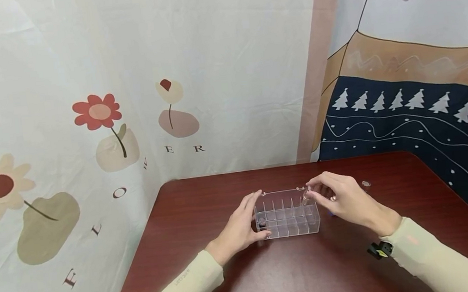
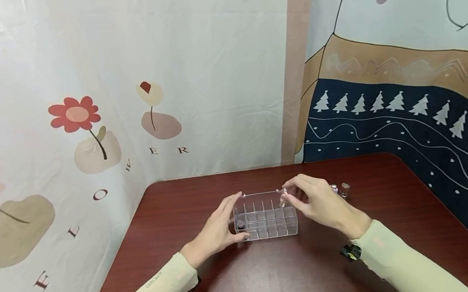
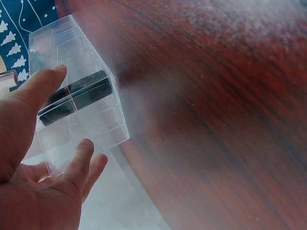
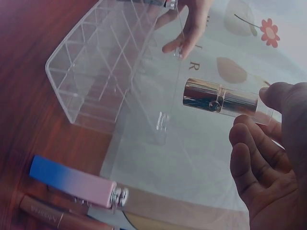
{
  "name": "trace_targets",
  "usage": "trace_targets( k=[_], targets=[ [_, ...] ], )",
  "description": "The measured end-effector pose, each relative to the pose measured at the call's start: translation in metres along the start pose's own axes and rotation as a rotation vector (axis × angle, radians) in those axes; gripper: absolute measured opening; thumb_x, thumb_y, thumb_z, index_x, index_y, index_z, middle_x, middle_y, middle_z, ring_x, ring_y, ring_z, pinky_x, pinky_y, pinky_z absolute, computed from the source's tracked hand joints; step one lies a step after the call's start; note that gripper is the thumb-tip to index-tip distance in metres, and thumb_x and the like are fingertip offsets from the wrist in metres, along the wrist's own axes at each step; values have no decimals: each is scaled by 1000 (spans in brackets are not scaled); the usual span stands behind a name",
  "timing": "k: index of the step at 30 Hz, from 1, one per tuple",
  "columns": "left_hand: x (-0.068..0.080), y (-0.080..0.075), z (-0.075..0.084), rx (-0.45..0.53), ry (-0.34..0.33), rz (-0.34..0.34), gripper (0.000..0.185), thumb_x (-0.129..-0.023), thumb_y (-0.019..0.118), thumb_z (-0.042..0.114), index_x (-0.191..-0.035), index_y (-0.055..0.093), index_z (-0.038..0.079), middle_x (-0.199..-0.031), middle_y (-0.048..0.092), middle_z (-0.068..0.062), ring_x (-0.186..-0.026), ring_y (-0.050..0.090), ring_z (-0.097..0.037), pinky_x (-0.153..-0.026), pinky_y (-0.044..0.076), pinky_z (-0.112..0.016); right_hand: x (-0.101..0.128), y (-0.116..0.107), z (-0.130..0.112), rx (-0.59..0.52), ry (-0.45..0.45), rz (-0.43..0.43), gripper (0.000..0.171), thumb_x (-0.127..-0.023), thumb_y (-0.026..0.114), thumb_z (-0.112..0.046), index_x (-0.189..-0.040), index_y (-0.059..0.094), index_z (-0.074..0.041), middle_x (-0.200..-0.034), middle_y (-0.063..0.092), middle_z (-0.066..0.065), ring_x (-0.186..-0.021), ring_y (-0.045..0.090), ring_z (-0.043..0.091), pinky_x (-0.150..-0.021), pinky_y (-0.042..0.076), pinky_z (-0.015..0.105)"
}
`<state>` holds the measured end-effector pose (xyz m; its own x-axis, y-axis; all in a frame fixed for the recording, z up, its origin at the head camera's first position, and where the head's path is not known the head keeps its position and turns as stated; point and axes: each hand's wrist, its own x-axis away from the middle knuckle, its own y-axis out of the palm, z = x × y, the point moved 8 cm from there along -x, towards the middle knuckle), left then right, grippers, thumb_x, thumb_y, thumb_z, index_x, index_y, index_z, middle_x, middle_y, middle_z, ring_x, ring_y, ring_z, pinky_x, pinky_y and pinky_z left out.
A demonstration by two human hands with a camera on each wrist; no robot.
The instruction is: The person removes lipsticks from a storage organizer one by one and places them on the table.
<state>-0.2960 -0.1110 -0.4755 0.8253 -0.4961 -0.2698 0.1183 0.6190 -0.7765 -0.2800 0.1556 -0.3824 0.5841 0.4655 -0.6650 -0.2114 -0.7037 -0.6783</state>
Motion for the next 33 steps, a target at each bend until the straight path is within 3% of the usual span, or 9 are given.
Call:
trace_targets(
  k=[8, 20, 33],
  targets=[
    [0, -1, 0, 4, -4, -3, 118, -88, 105, 12, -181, 33, 6, -178, 46, -20, -115, 88, -37, -108, 74, -42, 5, -18, 7, 48, -5, 37, 42, -84, 101, 2, -119, 81, -10, -96, 76, -8, -78, 63, -1, -65, 60, 13],
    [0, 0, -1, -1, -6, -3, 118, -88, 105, 13, -181, 32, 7, -179, 46, -19, -113, 88, -36, -109, 73, -43, 18, -40, 22, 147, 57, 72, 42, -82, 102, 1, -117, 82, -9, -98, 80, -4, -77, 64, -1, -66, 57, 10],
    [0, 1, -2, 9, -12, 0, 119, -88, 105, 13, -181, 32, 8, -180, 45, -18, -115, 88, -35, -108, 74, -41, 29, -58, 38, 185, 68, 110, 47, -76, 102, 6, -117, 83, -6, -92, 78, -4, -74, 63, 3, -65, 56, 9]
  ],
)
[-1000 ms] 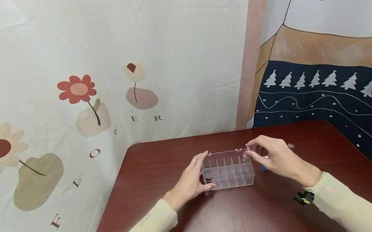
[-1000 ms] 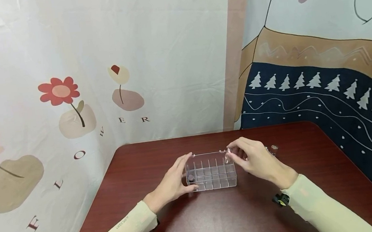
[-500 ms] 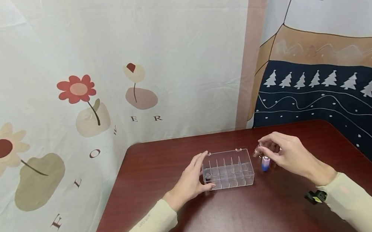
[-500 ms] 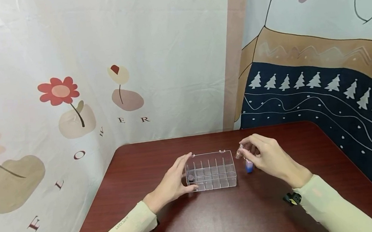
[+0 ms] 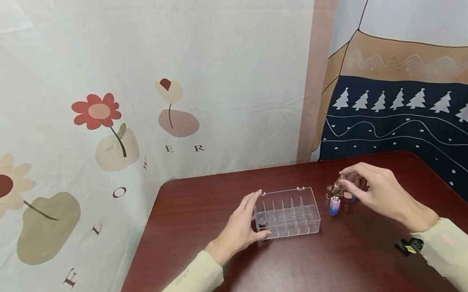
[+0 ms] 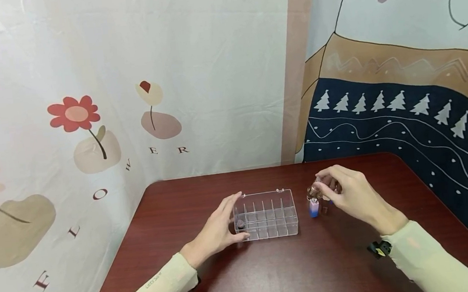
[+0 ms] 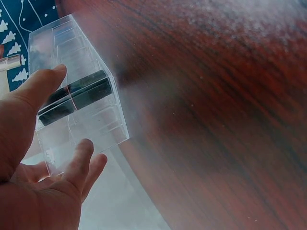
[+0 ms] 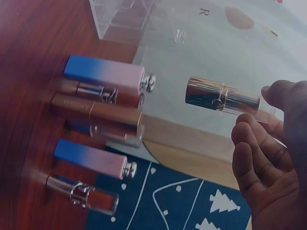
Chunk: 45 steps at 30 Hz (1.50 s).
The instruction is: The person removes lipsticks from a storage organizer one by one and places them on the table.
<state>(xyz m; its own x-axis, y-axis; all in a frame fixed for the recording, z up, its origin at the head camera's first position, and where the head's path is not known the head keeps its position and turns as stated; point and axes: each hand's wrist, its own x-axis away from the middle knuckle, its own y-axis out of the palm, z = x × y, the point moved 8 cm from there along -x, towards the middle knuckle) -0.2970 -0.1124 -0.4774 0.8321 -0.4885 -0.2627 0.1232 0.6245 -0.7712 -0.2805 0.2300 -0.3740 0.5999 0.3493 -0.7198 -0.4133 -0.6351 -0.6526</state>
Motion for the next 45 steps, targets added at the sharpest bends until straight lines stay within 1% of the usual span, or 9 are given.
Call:
trace_targets(
  k=[4, 13, 17, 23, 30, 35, 37, 41, 45],
  targets=[
    [0, 0, 0, 1, 3, 2, 119, -88, 105, 12, -181, 32, 8, -179, 45, -18, -117, 87, -35, -108, 74, -40, 2, -5, 6, 16, 22, 2, 46, -78, 103, 4, -117, 83, -7, -92, 78, -4, -74, 63, 2, -66, 55, 7],
    [-1, 0, 0, -6, -4, -2, 119, -88, 105, 13, -181, 32, 8, -180, 46, -18, -115, 88, -34, -108, 74, -41, 11, -14, 18, 43, 40, 12, 51, -75, 103, 5, -119, 83, -9, -93, 79, -4, -75, 63, 1, -69, 56, 5],
    [-1, 0, -1, -11, -7, -2, 118, -88, 105, 14, -181, 32, 8, -180, 45, -18, -114, 89, -34, -108, 73, -41, 14, -16, 23, 57, 55, 20, 49, -76, 103, 5, -118, 83, -9, -91, 79, -4, -74, 63, 2, -68, 54, 5],
    [-1, 1, -1, -10, -1, -3, 118, -88, 105, 13, -181, 32, 8, -180, 45, -19, -116, 88, -34, -108, 73, -41, 20, -20, 31, 80, 75, 31, 45, -77, 102, 4, -116, 83, -9, -90, 78, -5, -75, 62, -3, -68, 54, 5],
    [0, 1, -1, -5, -1, -1, 119, -88, 105, 13, -182, 31, 8, -180, 45, -18, -117, 88, -34, -108, 73, -41, 25, -22, 38, 82, 95, 39, 40, -79, 101, 5, -113, 83, -8, -89, 77, -4, -74, 63, 1, -69, 53, 4],
    [-1, 2, -1, -6, 2, -3, 119, -88, 104, 13, -182, 31, 8, -180, 45, -19, -118, 87, -35, -108, 73, -40, 31, -21, 44, 92, 116, 23, 38, -80, 101, 3, -112, 83, -8, -88, 76, -4, -74, 61, -2, -69, 52, 4],
    [0, 2, -1, -2, 6, -5, 118, -89, 104, 12, -182, 31, 7, -180, 44, -20, -123, 85, -37, -109, 73, -40, 34, -19, 46, 96, 125, 12, 38, -81, 101, 2, -113, 83, -9, -89, 76, -4, -74, 60, -3, -69, 52, 3],
    [0, 1, 0, 2, 8, -4, 118, -88, 104, 12, -181, 31, 7, -180, 45, -20, -128, 83, -38, -109, 73, -39, 37, -15, 50, 100, 142, -11, 37, -83, 101, 0, -114, 83, -9, -90, 77, -2, -75, 60, -4, -69, 52, 2],
    [0, 1, 0, 6, 6, 1, 119, -88, 105, 12, -182, 32, 7, -180, 45, -19, -124, 85, -36, -108, 73, -40, 42, -11, 55, 100, 157, -39, 36, -84, 101, -2, -114, 82, -10, -91, 77, -2, -76, 59, -5, -68, 51, 2]
  ],
)
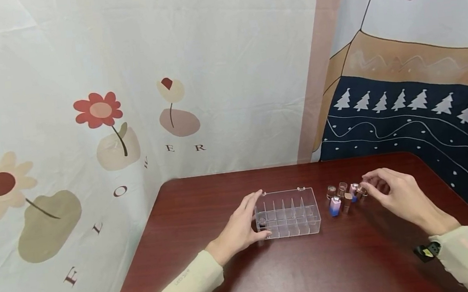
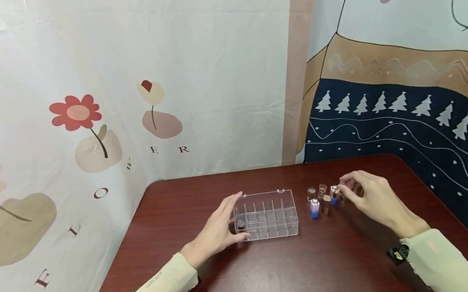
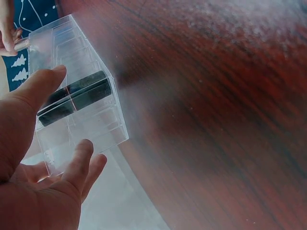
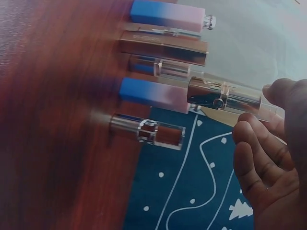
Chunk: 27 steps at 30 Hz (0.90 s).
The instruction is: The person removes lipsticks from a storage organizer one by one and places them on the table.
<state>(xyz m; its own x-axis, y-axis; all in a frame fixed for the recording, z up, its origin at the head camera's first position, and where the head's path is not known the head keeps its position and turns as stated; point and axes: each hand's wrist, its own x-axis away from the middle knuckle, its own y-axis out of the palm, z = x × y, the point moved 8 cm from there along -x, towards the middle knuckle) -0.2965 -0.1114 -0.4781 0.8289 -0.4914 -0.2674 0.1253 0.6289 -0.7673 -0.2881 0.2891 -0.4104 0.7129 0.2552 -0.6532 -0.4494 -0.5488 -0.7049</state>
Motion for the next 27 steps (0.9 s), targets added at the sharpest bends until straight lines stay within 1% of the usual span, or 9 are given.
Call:
trace_targets(
  k=[4, 6, 8, 12, 13, 18, 21, 27],
  targets=[
    [0, 0, 0, -2, 3, -2, 119, -88, 105, 12, -182, 31, 8, -180, 45, -19, -124, 85, -37, -108, 73, -40, 4, 5, 4, 4, 22, -29, 34, -86, 100, -4, -114, 82, -10, -90, 76, -3, -76, 59, -6, -67, 51, 2],
    [0, 1, 0, -1, 3, -3, 119, -88, 104, 12, -182, 31, 8, -180, 45, -19, -128, 83, -38, -109, 73, -40, 6, 7, 6, 5, 35, -48, 32, -88, 100, -6, -114, 82, -10, -90, 76, -4, -77, 59, -6, -67, 51, 2],
    [0, 1, -1, -2, 3, -4, 119, -88, 104, 12, -182, 31, 8, -180, 45, -19, -129, 83, -38, -109, 73, -40, 7, 10, 8, 7, 46, -62, 31, -89, 100, -7, -114, 82, -10, -90, 76, -4, -77, 59, -6, -67, 51, 2],
    [-1, 1, -1, -4, 3, -1, 119, -88, 105, 12, -181, 32, 8, -180, 45, -19, -126, 84, -37, -108, 73, -40, 10, 13, 11, 10, 58, -78, 29, -89, 100, -9, -113, 82, -10, -88, 75, -5, -76, 58, -7, -66, 51, 3],
    [-1, 0, -1, -5, 3, 0, 119, -88, 105, 12, -181, 32, 8, -180, 45, -19, -125, 84, -37, -108, 73, -40, 11, 14, 12, 8, 60, -81, 29, -90, 100, -9, -112, 82, -10, -88, 75, -5, -75, 57, -7, -65, 50, 4],
    [0, 0, 0, -2, 1, 0, 118, -88, 104, 12, -181, 32, 7, -180, 45, -19, -130, 82, -38, -109, 73, -40, 15, 20, 15, 3, 73, -121, 27, -91, 99, -11, -113, 82, -11, -89, 74, -7, -77, 56, -7, -64, 51, 7],
    [0, 0, 0, -9, 0, 0, 118, -88, 105, 12, -181, 32, 8, -180, 45, -19, -126, 84, -37, -108, 73, -39, 16, 24, 16, 0, 81, -148, 28, -92, 99, -12, -115, 82, -11, -90, 73, -8, -78, 56, -7, -63, 53, 10],
    [0, 0, 1, -15, 7, 2, 117, -88, 104, 11, -181, 32, 6, -179, 45, -20, -138, 77, -41, -109, 73, -39, 19, 28, 15, -7, 84, -175, 26, -94, 99, -13, -115, 82, -13, -89, 72, -11, -78, 57, -8, -64, 57, 16]
  ],
)
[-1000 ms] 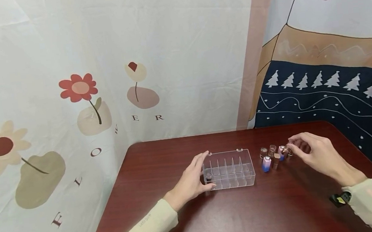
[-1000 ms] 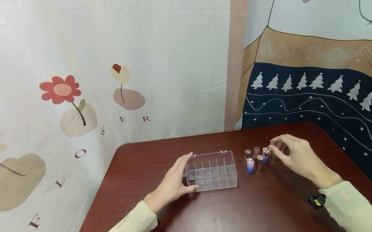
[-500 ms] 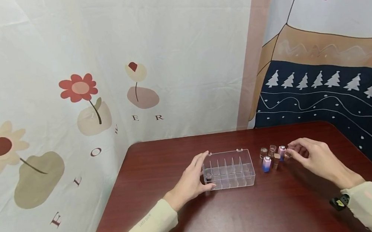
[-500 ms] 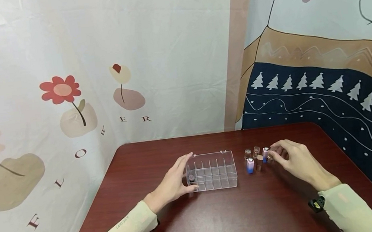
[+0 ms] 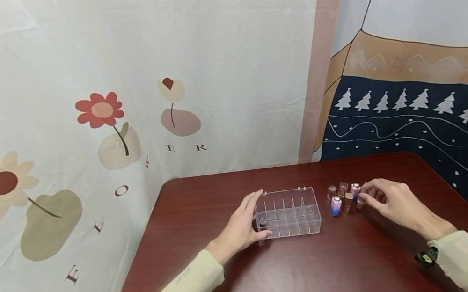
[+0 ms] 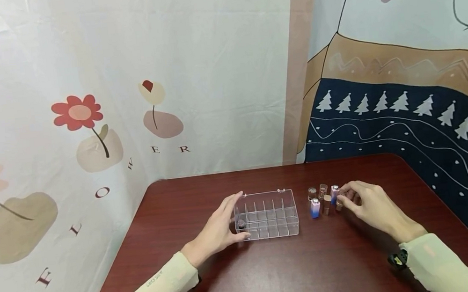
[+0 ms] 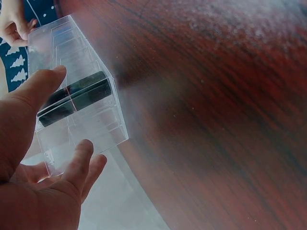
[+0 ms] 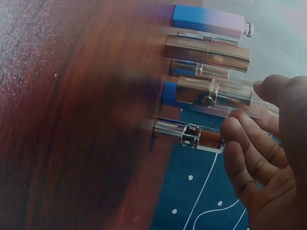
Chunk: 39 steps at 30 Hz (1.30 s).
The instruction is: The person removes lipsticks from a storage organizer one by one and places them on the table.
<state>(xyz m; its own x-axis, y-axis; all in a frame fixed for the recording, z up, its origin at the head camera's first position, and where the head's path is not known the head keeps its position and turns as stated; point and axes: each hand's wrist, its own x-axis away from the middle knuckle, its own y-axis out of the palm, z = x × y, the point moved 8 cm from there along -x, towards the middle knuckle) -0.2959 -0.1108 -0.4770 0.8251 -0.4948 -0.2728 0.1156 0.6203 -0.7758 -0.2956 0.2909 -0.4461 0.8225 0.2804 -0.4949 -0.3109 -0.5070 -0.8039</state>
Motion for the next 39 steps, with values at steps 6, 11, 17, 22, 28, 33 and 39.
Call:
trace_targets(
  k=[6, 11, 17, 22, 28, 33, 39],
  targets=[
    [0, 0, 0, -7, 3, 2, 118, -88, 104, 12, -181, 32, 6, -179, 45, -20, -128, 83, -38, -108, 73, -39, -1, 4, -1, -8, -6, -15, 25, -94, 98, -14, -114, 83, -13, -89, 73, -12, -77, 57, -9, -63, 59, 20],
    [-1, 0, 0, -20, 8, 4, 119, -87, 105, 13, -181, 32, 5, -178, 46, -21, -119, 87, -35, -108, 73, -39, -1, 7, -2, -18, -19, -22, 25, -94, 98, -14, -115, 84, -13, -89, 73, -12, -77, 57, -9, -63, 60, 20],
    [-1, -1, 1, -15, 17, 6, 118, -87, 105, 13, -180, 32, 3, -178, 46, -22, -123, 85, -37, -108, 73, -39, 0, 10, -2, -17, -19, -35, 24, -95, 98, -16, -114, 84, -13, -89, 72, -12, -77, 57, -8, -63, 60, 20],
    [0, -1, 2, -13, 20, 4, 118, -88, 105, 13, -181, 32, 4, -179, 45, -22, -144, 73, -43, -109, 73, -38, 1, 13, -3, -15, -15, -51, 24, -96, 98, -17, -114, 83, -12, -88, 73, -12, -77, 58, -8, -63, 61, 22],
    [0, -1, 2, -13, 10, 1, 118, -88, 105, 13, -181, 32, 5, -179, 45, -21, -144, 73, -43, -110, 73, -39, 0, 14, -2, -15, -3, -62, 23, -96, 97, -17, -114, 83, -12, -89, 74, -11, -77, 59, -7, -64, 63, 22],
    [0, -1, 1, -8, -3, -2, 118, -88, 104, 13, -181, 32, 6, -179, 45, -20, -132, 81, -39, -109, 73, -39, -1, 15, -1, -10, 21, -74, 23, -97, 97, -19, -115, 84, -12, -89, 75, -11, -77, 60, -7, -65, 64, 23],
    [0, 0, 1, -21, 3, 0, 118, -89, 104, 14, -181, 32, 6, -179, 45, -21, -133, 80, -40, -110, 72, -39, -1, 16, 0, -5, 30, -75, 24, -97, 97, -21, -115, 84, -13, -88, 75, -11, -76, 60, -7, -64, 62, 21]
  ],
)
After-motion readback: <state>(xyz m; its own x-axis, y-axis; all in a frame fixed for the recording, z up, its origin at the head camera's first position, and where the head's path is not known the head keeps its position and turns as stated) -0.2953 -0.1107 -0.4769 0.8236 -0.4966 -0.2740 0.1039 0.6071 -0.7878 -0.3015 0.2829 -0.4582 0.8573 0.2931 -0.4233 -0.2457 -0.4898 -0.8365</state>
